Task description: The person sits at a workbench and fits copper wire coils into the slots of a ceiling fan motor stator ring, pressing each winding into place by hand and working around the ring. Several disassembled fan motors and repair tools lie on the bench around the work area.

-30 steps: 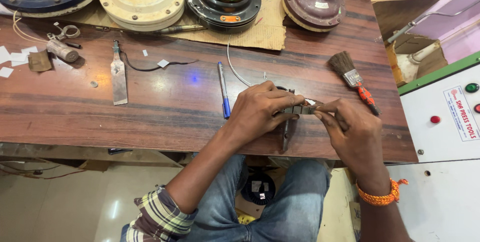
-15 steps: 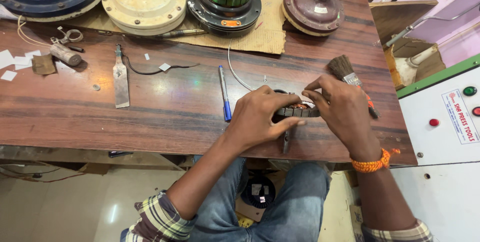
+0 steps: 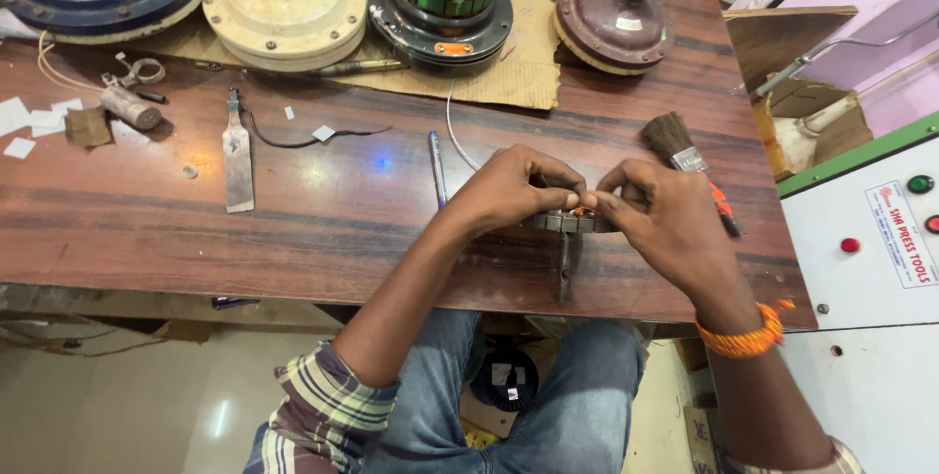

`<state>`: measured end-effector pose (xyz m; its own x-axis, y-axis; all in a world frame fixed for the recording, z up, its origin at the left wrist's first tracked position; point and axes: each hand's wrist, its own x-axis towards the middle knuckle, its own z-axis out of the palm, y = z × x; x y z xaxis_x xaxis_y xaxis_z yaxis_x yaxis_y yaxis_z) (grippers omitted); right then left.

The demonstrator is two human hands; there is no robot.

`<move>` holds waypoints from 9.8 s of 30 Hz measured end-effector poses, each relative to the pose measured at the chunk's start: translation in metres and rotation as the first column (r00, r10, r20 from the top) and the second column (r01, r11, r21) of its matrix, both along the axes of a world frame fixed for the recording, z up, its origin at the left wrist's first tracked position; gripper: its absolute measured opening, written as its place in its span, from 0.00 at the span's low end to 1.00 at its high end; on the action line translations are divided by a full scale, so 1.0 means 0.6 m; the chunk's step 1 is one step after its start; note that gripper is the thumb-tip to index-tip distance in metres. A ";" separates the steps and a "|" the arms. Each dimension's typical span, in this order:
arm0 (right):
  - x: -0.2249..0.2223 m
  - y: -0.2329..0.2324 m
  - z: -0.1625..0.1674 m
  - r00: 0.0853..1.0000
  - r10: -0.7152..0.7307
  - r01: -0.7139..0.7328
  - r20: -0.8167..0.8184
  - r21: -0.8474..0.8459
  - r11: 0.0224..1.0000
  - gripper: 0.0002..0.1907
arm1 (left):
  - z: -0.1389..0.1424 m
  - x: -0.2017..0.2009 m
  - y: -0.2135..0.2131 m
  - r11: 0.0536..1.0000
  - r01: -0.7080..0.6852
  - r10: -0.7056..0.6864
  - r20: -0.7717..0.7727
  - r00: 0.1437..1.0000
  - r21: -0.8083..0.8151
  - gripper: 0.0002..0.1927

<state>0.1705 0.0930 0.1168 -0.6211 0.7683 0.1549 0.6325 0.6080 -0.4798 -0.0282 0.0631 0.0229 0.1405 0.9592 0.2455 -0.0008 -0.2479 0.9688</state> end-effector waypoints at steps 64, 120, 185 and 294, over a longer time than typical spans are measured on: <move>0.034 -0.016 -0.013 0.973 0.124 -0.079 -0.193 0.227 0.971 0.05 | 0.000 0.066 -0.101 0.645 -0.313 0.692 -0.360 0.625 0.697 0.24; 0.044 -0.099 -0.160 0.992 0.078 -0.046 -0.102 0.291 0.956 0.08 | 0.022 0.020 -0.095 0.794 -0.248 0.444 -0.252 0.860 0.555 0.25; 0.023 -0.094 -0.066 0.981 0.143 -0.091 -0.133 0.339 0.936 0.04 | 0.001 -0.015 -0.013 0.972 -0.104 0.152 -0.230 0.961 0.209 0.12; 0.103 -0.098 -0.106 0.974 -0.050 0.115 -0.220 0.293 0.949 0.06 | 0.026 0.051 -0.104 0.711 -0.267 0.608 -0.378 0.699 0.651 0.23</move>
<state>0.2323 0.0344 0.0532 -0.4869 0.7124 0.5054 0.5930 0.6944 -0.4076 0.0025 0.0005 0.0387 0.0054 0.6803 0.7329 0.7087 -0.5197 0.4772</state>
